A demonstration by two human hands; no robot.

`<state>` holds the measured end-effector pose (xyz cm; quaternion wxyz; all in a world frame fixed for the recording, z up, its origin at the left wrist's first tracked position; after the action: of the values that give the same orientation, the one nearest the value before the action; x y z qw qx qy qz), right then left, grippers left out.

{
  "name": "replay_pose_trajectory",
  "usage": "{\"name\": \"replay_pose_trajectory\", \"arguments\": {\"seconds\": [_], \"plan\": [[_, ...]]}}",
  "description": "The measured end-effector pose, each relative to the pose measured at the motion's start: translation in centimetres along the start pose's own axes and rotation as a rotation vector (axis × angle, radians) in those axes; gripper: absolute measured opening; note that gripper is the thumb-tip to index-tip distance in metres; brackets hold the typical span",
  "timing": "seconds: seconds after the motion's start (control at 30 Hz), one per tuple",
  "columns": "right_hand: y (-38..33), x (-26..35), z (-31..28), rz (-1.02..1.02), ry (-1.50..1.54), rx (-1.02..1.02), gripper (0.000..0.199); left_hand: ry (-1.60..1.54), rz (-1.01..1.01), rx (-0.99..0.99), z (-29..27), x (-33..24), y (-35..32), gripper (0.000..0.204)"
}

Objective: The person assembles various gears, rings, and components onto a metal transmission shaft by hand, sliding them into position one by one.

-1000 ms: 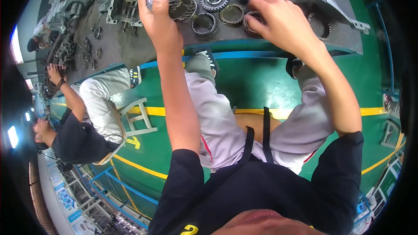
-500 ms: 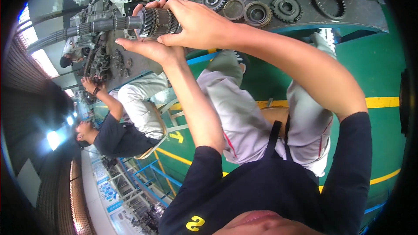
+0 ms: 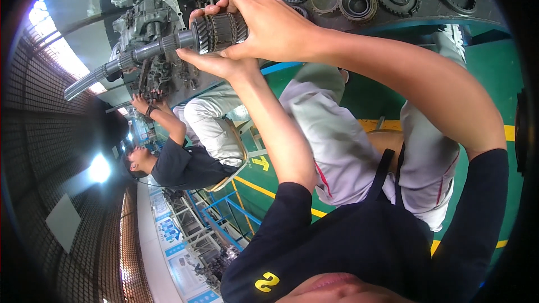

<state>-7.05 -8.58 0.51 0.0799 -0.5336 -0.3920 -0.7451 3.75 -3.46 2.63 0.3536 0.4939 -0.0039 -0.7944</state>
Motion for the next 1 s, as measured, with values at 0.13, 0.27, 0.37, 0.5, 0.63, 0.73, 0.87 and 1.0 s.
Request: {"name": "replay_pose_trajectory", "arguments": {"seconds": [0.13, 0.27, 0.37, 0.5, 0.63, 0.73, 0.87, 1.0], "plan": [[0.0, 0.1, -0.1, -0.004, 0.016, 0.001, 0.067, 0.001, 0.001, -0.027, -0.5, -0.1, -0.1, 0.066], [0.1, 0.1, -0.1, 0.045, -0.003, 0.05, 0.066, -0.005, -0.008, 0.004, -0.7, -0.4, 0.2, 0.064], [0.0, 0.1, -0.2, 0.057, 0.005, 0.035, 0.065, -0.008, -0.021, 0.025, -0.7, -0.4, 0.3, 0.064], [0.2, 0.3, -0.4, 0.052, -0.019, 0.031, 0.064, 0.037, -0.015, 0.013, -0.7, -0.7, 0.5, 0.064], [0.4, 0.4, -0.5, -0.009, -0.008, -0.004, 0.065, 0.038, -0.032, 0.053, 0.2, -0.7, 0.7, 0.072], [0.3, 0.3, -1.1, 0.032, -0.038, 0.039, 0.064, 0.293, 0.153, -0.138, 0.4, -1.6, 0.5, 0.082], [0.0, 0.3, -0.7, 0.032, -0.024, 0.072, 0.064, 0.488, 0.245, 0.023, 0.7, -2.7, 0.0, 0.065], [-0.2, 0.4, -0.7, 0.02, -0.034, 0.059, 0.062, 0.42, 0.195, 0.117, 1.1, -2.9, 0.3, 0.025]]}}
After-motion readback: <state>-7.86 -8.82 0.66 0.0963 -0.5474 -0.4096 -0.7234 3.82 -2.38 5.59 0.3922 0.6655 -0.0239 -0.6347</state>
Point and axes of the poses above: each hand's wrist, its own y-axis towards the middle knuckle, its own z-axis out of the palm, x = y × z, the point moved 5 cm from there along y, towards the middle knuckle, and after that the axes turned 6 degrees about y, right-handed, at the moved point
